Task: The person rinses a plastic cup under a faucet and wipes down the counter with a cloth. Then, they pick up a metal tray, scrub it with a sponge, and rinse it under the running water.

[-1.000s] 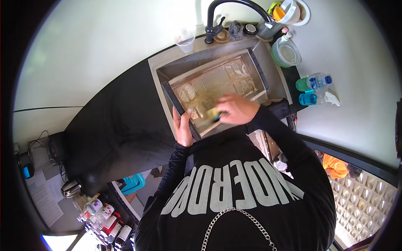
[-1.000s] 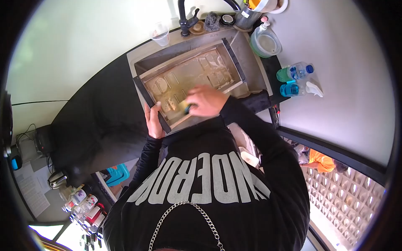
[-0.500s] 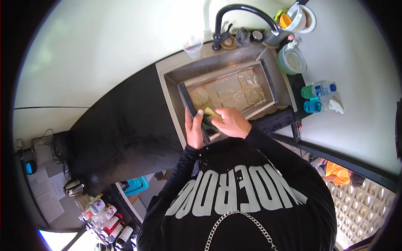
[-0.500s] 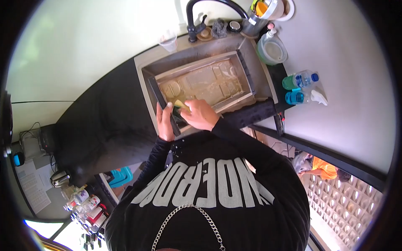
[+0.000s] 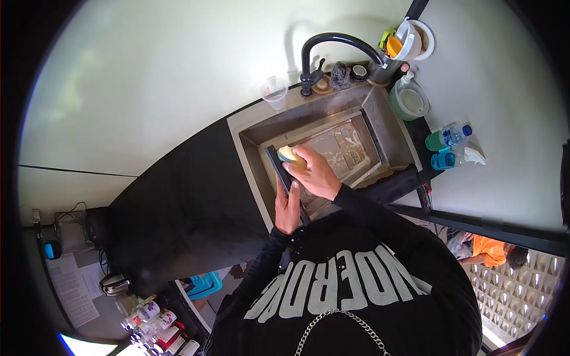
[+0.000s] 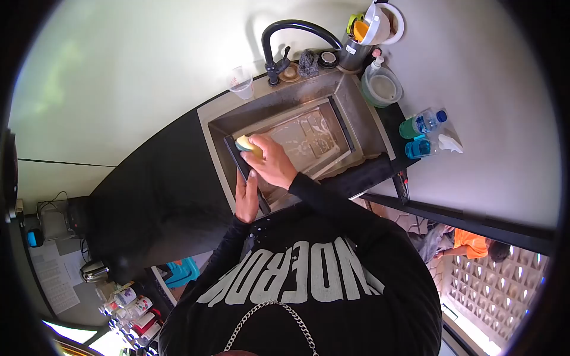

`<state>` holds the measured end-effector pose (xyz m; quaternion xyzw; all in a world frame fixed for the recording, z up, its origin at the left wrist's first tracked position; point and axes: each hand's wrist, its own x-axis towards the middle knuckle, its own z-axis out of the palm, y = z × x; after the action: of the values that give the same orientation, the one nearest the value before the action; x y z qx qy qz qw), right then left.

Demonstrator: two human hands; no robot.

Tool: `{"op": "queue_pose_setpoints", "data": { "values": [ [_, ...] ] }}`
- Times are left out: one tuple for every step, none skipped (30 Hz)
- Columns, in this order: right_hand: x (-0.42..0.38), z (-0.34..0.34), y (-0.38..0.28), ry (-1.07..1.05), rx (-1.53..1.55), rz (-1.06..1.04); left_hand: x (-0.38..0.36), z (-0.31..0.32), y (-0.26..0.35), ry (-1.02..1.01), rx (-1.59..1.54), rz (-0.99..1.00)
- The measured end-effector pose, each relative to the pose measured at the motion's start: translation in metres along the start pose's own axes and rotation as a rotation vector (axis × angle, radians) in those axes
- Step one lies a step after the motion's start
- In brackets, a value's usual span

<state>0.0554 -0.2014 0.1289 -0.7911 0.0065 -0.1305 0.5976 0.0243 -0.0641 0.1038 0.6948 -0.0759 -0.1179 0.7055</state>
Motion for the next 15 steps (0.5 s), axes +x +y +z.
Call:
{"op": "queue_pose_setpoints", "data": {
  "values": [
    [0.000, -0.007, 0.002, -0.001, 0.000, 0.001, -0.001, -0.006, 0.003, 0.001, 0.000, -0.001],
    [0.002, -0.019, 0.006, -0.089, -0.230, -0.272, -0.002, -0.014, 0.005, -0.015, -0.046, -0.079],
    [0.005, -0.032, 0.008, -0.175, -0.464, -0.553, 0.000, -0.016, 0.008, -0.032, -0.094, -0.149],
    [0.005, -0.040, 0.008, -0.235, -0.618, -0.677, 0.001, -0.015, 0.011, 0.006, -0.182, -0.141],
    [0.004, -0.042, 0.008, -0.236, -0.624, -0.677, 0.000, -0.016, 0.009, 0.003, -0.186, -0.140],
    [0.005, -0.045, 0.003, -0.203, -0.711, -0.785, 0.001, -0.018, 0.009, 0.000, -0.239, -0.185],
    [0.004, -0.047, -0.002, -0.168, -0.798, -0.890, 0.000, -0.017, 0.008, -0.007, -0.290, -0.234],
    [0.011, -0.044, -0.005, -0.198, -0.812, -0.908, -0.001, -0.014, 0.008, 0.011, -0.296, -0.225],
    [0.016, -0.043, 0.003, -0.188, -0.820, -0.895, -0.001, -0.013, 0.014, -0.006, -0.293, -0.231],
    [0.019, -0.043, 0.015, -0.266, -0.804, -0.836, 0.000, -0.013, 0.021, -0.011, -0.347, -0.265],
    [0.021, -0.044, 0.027, -0.344, -0.789, -0.780, 0.003, -0.012, 0.025, -0.015, -0.403, -0.296],
    [0.019, -0.043, 0.026, -0.310, -0.806, -0.719, 0.004, -0.014, 0.022, -0.033, -0.468, -0.349],
    [0.014, -0.047, 0.025, -0.303, -0.816, -0.714, 0.004, -0.015, 0.019, -0.046, -0.470, -0.348],
    [0.009, -0.054, 0.023, -0.281, -0.853, -0.680, 0.005, -0.017, 0.016, -0.031, -0.439, -0.336],
    [0.005, -0.061, 0.022, -0.263, -0.888, -0.647, 0.005, -0.019, 0.012, -0.013, -0.411, -0.324]
  ]
}}
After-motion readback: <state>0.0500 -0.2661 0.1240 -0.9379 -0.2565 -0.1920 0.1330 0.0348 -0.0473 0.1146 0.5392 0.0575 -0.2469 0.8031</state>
